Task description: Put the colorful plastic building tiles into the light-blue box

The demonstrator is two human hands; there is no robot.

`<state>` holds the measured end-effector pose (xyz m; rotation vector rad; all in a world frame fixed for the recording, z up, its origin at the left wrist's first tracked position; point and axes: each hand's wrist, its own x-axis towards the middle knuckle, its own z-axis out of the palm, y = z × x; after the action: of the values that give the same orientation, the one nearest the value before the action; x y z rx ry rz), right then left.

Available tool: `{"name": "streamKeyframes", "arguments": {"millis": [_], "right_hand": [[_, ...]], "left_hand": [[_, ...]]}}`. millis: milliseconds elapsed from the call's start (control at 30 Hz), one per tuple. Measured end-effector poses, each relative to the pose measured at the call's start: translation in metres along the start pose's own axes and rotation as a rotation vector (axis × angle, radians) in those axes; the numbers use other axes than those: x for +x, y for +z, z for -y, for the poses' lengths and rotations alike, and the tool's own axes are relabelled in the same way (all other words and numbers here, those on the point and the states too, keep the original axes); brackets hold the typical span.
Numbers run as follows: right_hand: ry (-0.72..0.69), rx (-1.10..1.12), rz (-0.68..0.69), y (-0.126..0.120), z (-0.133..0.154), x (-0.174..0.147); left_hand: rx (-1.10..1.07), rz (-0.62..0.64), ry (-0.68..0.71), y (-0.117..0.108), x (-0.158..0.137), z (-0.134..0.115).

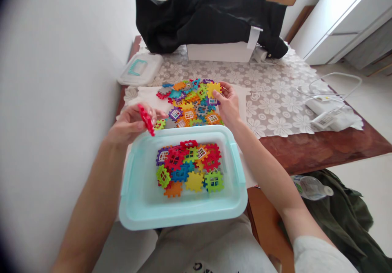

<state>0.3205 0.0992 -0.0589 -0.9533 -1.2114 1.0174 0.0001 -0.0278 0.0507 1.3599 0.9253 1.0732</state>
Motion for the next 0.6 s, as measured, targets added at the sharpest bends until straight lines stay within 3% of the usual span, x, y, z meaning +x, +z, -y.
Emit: {"name": "streamKeyframes", "arguments": {"millis": [133,367,600], "right_hand": [[0.041,0.14,0.007,0.002,0.014,-0.001],[0.016,0.188,0.172,0.005,0.06,-0.018],[0.104,0.371,0.511,0.004,0.108,-0.048]], "left_hand": [[0.159,0.167,-0.115,0.006,-0.001,-0.011],[0.238,0.252,-0.048,0.007,0.002,-0.016],[0.232,0.379,-0.103,-0.001,0.002,-0.008]]}}
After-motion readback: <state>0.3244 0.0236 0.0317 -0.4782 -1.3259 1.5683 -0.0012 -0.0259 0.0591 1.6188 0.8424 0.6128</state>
